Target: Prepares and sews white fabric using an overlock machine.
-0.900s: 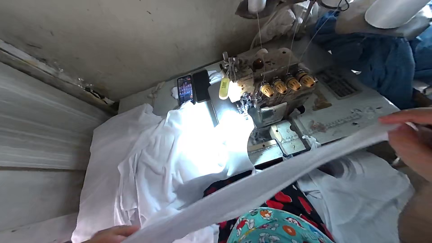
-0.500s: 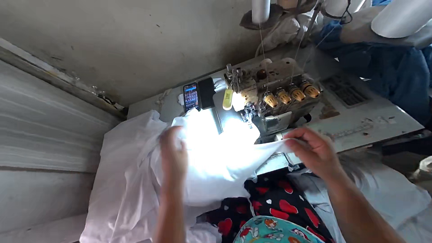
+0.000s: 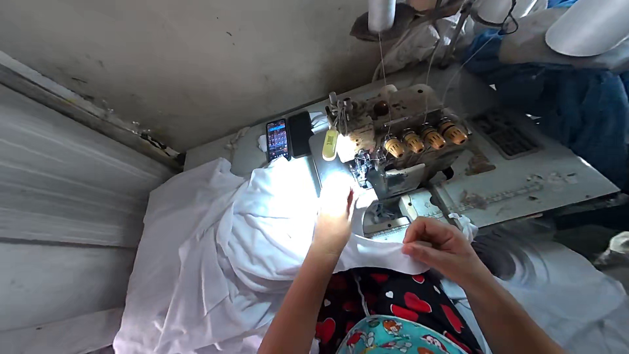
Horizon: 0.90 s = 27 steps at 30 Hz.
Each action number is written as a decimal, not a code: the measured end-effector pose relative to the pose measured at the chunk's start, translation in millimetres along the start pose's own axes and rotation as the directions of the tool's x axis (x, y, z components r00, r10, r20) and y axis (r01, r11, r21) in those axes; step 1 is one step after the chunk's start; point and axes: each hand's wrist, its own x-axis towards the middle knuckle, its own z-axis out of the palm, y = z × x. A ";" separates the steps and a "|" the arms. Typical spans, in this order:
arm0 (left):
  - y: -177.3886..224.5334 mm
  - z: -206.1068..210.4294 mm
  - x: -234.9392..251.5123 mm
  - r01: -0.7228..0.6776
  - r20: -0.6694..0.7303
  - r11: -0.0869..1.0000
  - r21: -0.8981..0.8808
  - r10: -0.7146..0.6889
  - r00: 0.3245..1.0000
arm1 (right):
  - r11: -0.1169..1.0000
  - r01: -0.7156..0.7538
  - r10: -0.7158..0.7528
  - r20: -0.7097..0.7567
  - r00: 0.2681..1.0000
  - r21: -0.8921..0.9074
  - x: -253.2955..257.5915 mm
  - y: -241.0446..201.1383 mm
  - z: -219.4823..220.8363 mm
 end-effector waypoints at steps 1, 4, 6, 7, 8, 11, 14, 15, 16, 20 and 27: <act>3.1 -6.0 -0.4 0.039 0.038 0.999 -0.029 -0.038 0.999 | 1.000 0.000 0.000 0.012 1.000 0.014 -0.4 -3.0 1.5; 8.1 -23.9 -1.1 0.160 0.162 0.958 -0.238 -0.123 0.979 | 0.999 0.028 -0.027 0.037 0.999 -0.039 -4.4 -14.5 4.8; 7.4 -34.6 -2.2 0.222 0.256 0.901 -0.373 -0.130 0.958 | 0.990 0.060 -0.053 0.057 0.997 -0.131 -8.7 -19.9 5.7; 6.8 -40.1 -2.0 0.257 0.306 0.880 -0.399 -0.136 0.942 | 0.981 0.079 -0.068 0.071 0.995 -0.178 -10.5 -21.2 5.6; 6.1 -45.4 -1.7 0.288 0.353 0.868 -0.405 -0.143 0.925 | 0.970 0.099 -0.082 0.082 0.993 -0.224 -11.8 -21.7 5.3; 4.0 -57.2 -2.2 0.361 0.440 0.842 -0.401 -0.169 0.882 | 0.917 0.144 -0.133 0.055 0.990 -0.371 -12.3 -19.7 2.0; 9.6 -64.3 -3.0 0.458 0.470 0.788 -0.411 -0.247 0.847 | 0.854 0.165 -0.218 -0.051 0.975 -0.494 -8.0 -12.2 -4.4; 11.0 -64.8 -3.4 0.475 0.469 0.770 -0.425 -0.261 0.844 | 0.849 0.171 -0.234 -0.067 0.970 -0.499 -6.5 -11.2 -4.0; 11.3 -64.1 -4.1 0.479 0.459 0.758 -0.443 -0.267 0.847 | 0.851 0.178 -0.239 -0.063 0.969 -0.495 -5.6 -12.1 -1.2; 12.2 -56.2 -7.7 0.462 0.415 0.746 -0.479 -0.271 0.869 | 0.873 0.233 -0.223 0.074 0.972 -0.428 -11.9 -20.0 32.7; 20.9 -49.4 -20.5 0.418 0.404 0.704 -0.574 -0.200 0.892 | 0.955 0.241 -0.210 0.179 0.961 -0.174 -3.5 -16.0 65.0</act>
